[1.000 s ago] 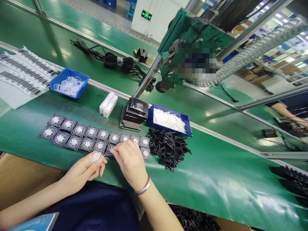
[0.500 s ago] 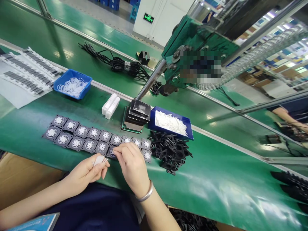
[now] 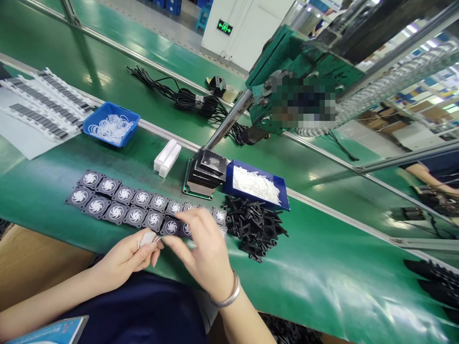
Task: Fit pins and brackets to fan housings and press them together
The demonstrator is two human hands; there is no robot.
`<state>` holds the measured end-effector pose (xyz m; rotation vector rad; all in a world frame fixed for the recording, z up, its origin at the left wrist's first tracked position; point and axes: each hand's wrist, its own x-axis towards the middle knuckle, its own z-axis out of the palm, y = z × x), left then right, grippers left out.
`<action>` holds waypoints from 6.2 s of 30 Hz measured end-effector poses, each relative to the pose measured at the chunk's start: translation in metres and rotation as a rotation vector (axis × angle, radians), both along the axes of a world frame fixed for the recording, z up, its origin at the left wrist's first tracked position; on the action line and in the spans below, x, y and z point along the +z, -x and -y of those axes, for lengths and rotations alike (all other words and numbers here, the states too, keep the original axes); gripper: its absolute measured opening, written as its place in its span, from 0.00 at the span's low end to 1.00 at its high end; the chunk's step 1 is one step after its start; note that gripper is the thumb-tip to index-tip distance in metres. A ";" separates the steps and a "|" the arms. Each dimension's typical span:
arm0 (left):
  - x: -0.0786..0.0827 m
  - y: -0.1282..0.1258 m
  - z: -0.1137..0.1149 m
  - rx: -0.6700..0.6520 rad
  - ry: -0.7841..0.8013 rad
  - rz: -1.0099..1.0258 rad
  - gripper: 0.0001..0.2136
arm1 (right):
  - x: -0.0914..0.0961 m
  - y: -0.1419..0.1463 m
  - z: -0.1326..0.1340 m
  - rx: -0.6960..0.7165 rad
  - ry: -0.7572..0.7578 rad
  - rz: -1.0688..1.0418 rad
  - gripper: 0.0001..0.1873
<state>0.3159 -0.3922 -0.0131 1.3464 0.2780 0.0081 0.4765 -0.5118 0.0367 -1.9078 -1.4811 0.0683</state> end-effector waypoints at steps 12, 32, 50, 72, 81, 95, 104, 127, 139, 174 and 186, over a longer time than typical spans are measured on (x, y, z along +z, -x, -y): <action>-0.006 0.007 -0.004 0.100 0.011 0.029 0.18 | -0.003 0.006 -0.009 0.065 -0.052 -0.202 0.11; -0.011 0.007 -0.002 0.045 0.061 0.030 0.17 | -0.012 -0.007 0.003 -0.034 0.054 0.226 0.16; -0.010 0.008 -0.005 0.155 0.040 0.033 0.18 | -0.002 0.011 -0.017 0.154 -0.036 -0.329 0.05; -0.005 0.011 -0.014 0.107 0.107 0.024 0.17 | 0.000 -0.013 -0.048 -0.103 -0.088 0.222 0.15; -0.004 0.008 -0.013 0.089 0.019 0.036 0.21 | -0.004 0.020 -0.027 0.217 0.073 -0.280 0.02; -0.005 0.019 -0.018 0.217 0.128 -0.014 0.17 | -0.016 0.011 -0.035 0.085 -0.037 0.010 0.09; -0.004 0.020 -0.017 0.118 0.138 0.006 0.16 | -0.019 0.007 -0.036 0.094 0.027 0.186 0.05; -0.013 0.033 -0.021 0.302 -0.302 0.047 0.14 | -0.006 0.029 -0.060 0.284 0.077 -0.403 0.03; -0.015 0.039 -0.024 0.481 -0.257 0.058 0.14 | -0.002 0.035 -0.073 0.279 0.069 -0.416 0.06; -0.020 0.037 -0.025 0.333 0.031 0.050 0.17 | 0.006 0.017 -0.077 0.251 0.045 -0.006 0.12; -0.018 0.040 -0.028 0.457 0.043 0.043 0.16 | -0.001 0.021 -0.064 0.082 0.028 -0.277 0.07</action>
